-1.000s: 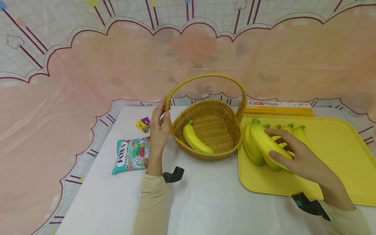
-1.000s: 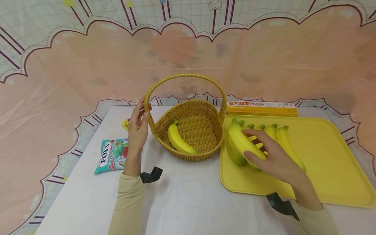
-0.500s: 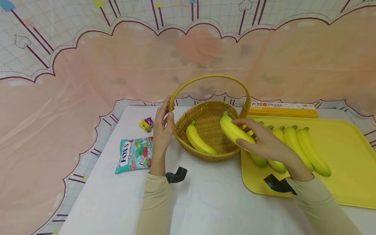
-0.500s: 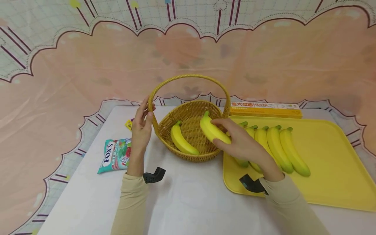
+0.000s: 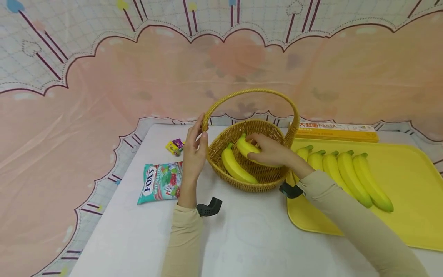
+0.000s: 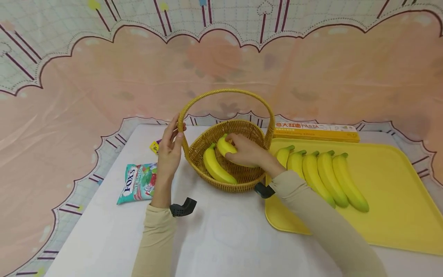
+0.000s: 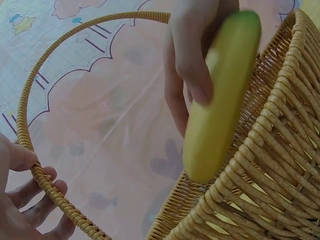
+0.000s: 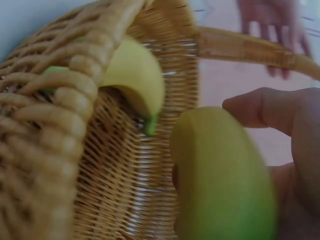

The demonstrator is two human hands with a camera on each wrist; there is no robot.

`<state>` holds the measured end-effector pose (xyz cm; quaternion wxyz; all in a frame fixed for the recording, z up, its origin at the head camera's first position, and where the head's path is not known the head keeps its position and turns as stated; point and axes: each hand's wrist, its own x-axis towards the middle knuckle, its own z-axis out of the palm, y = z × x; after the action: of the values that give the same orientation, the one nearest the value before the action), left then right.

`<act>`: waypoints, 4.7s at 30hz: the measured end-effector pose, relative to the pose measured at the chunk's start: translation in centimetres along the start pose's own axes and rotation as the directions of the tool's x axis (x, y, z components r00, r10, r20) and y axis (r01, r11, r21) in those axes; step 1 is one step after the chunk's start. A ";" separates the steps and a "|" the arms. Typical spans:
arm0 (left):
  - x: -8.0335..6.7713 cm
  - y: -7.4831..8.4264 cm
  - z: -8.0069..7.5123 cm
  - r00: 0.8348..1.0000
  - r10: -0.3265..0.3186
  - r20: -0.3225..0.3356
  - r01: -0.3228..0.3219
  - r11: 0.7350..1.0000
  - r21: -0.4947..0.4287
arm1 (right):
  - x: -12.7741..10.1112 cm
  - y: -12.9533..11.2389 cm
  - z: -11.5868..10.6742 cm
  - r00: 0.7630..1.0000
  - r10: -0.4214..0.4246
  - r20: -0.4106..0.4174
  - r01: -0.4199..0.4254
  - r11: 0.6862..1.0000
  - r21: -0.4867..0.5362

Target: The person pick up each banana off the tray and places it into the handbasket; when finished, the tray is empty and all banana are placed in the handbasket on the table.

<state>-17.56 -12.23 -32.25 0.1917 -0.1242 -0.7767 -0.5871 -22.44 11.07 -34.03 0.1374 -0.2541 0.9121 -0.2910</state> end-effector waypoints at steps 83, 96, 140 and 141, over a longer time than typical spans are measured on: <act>0.1 -0.3 0.2 1.000 -0.002 -0.002 0.002 1.000 0.004 | -19.9 18.0 -2.5 0.803 0.477 -0.358 -0.441 0.879 0.183; 0.0 0.0 0.1 1.000 -0.010 0.005 0.010 1.000 0.009 | -19.4 11.7 -1.9 0.840 0.344 -0.420 -0.296 0.938 0.178; 0.0 0.0 -0.2 0.999 -0.014 0.028 0.014 1.000 0.016 | -0.3 0.3 -2.5 0.998 0.012 -0.054 -0.013 1.000 -0.017; 0.0 0.0 -0.3 0.999 -0.016 0.030 0.015 1.000 0.015 | 0.3 0.2 -2.3 0.999 0.020 -0.040 -0.021 0.999 -0.037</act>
<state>-17.54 -12.46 -32.15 0.1764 -0.1254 -0.7847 -0.5808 -23.71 12.16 -32.34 0.1175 -0.2415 0.9223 -0.2777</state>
